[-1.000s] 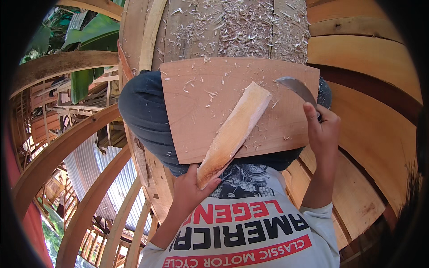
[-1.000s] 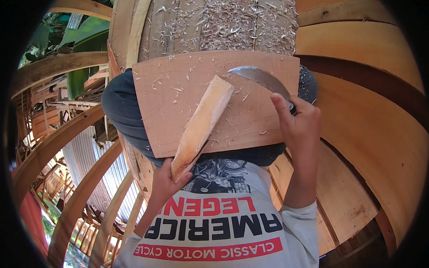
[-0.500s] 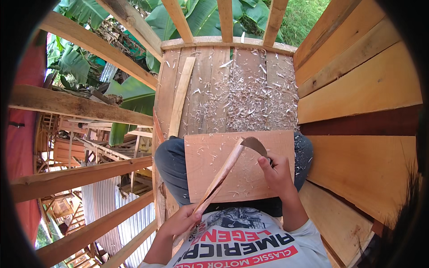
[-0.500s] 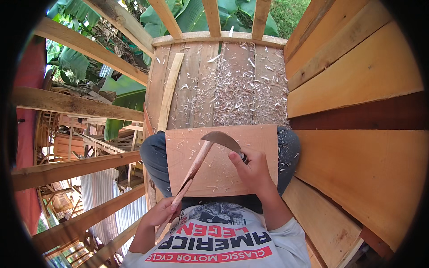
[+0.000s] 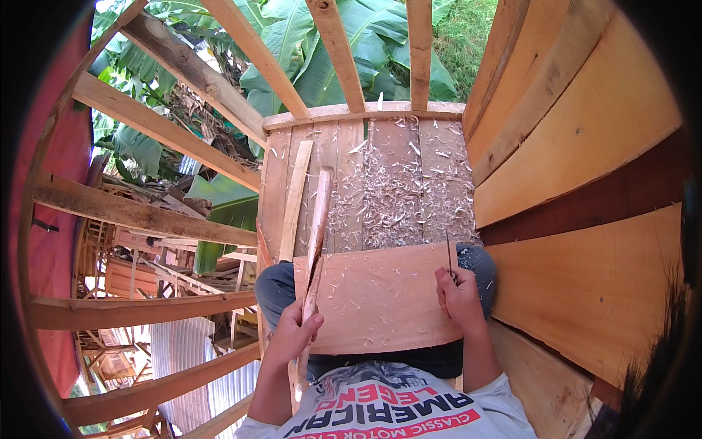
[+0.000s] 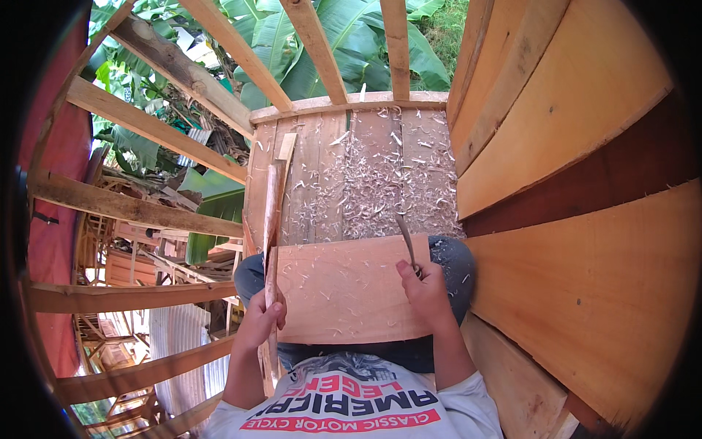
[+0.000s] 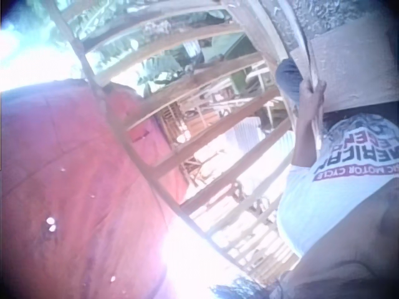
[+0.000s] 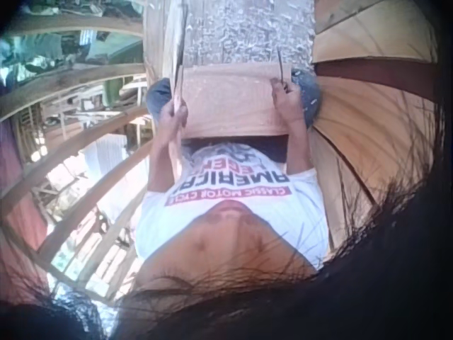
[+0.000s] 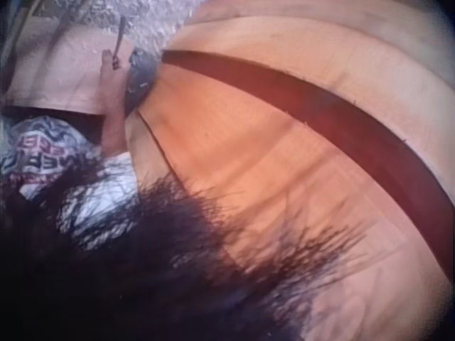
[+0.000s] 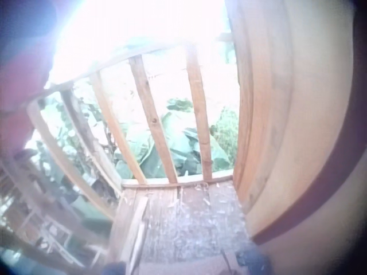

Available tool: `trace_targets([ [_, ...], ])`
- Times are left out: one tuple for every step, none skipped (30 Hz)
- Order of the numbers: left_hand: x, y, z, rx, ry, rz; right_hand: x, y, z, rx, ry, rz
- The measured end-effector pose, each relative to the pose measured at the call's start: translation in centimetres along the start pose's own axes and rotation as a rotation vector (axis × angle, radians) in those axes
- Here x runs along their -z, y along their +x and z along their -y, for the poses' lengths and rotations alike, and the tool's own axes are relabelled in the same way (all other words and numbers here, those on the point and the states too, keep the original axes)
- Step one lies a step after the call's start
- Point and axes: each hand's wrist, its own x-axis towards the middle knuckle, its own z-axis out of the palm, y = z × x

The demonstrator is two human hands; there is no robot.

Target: The person sits cross-legged on a wooden platform and uses a curved knife to shave thin layers off a piece of wood. The person holds the wood in their left hand and scrapes the surface with the knife in their right hand, creating wood shavings that fall onto the platform.

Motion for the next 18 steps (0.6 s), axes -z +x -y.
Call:
trace_targets([
  [-0.5,0.6,-0.3,0.006,-0.011,-0.002,0.2,0.0,0.5,-0.022,0.063,-0.016],
  [-1.3,1.3,-0.7,0.004,-0.022,0.001,0.2,0.2,0.7,-0.040,0.122,-0.024],
  [-2.4,2.0,-1.3,0.003,-0.037,0.003,0.3,0.4,0.6,-0.041,0.151,-0.021],
  [-3.2,2.6,-1.9,0.002,-0.052,0.003,0.1,0.7,0.1,-0.043,0.180,-0.014],
  [-3.8,3.1,-2.7,0.047,0.041,-0.007,0.1,0.9,-0.3,-0.052,0.206,-0.006],
  [-4.1,3.7,-3.1,0.076,0.132,-0.039,0.2,0.9,-0.7,-0.053,0.201,-0.014],
  [-4.2,4.2,-3.5,0.107,0.224,-0.072,0.1,1.1,-1.0,-0.054,0.196,-0.019],
  [-4.3,4.7,-3.6,0.150,0.318,-0.099,0.2,1.1,-1.3,-0.066,0.194,-0.027],
  [-3.6,4.8,-3.1,0.109,0.382,-0.156,0.3,1.1,-1.2,-0.086,0.219,-0.014],
  [-2.6,4.7,-2.5,0.068,0.452,-0.205,0.4,1.1,-0.7,-0.107,0.246,-0.008],
  [-1.8,4.5,-1.9,0.028,0.523,-0.253,0.4,1.1,-0.4,-0.129,0.273,-0.002],
  [-1.7,4.3,-1.9,0.065,0.462,-0.251,0.8,1.1,-0.6,-0.136,0.324,-0.011],
  [-1.7,4.2,-2.6,0.093,0.403,-0.256,1.4,1.4,-0.7,-0.130,0.376,-0.016],
  [-1.9,4.0,-2.8,0.120,0.345,-0.261,1.9,1.4,-0.9,-0.124,0.427,-0.025],
  [-1.7,3.6,-2.7,0.132,0.327,-0.266,1.8,1.6,-0.8,-0.137,0.447,-0.011],
  [-1.6,3.4,-2.0,0.075,0.378,-0.285,1.6,1.8,-0.8,-0.146,0.436,-0.014],
  [-1.6,3.5,-0.9,0.017,0.429,-0.301,1.5,1.9,-0.8,-0.155,0.425,-0.018],
  [-2.1,3.3,-0.4,-0.033,0.473,-0.305,1.5,1.6,-0.8,-0.172,0.406,-0.032],
])
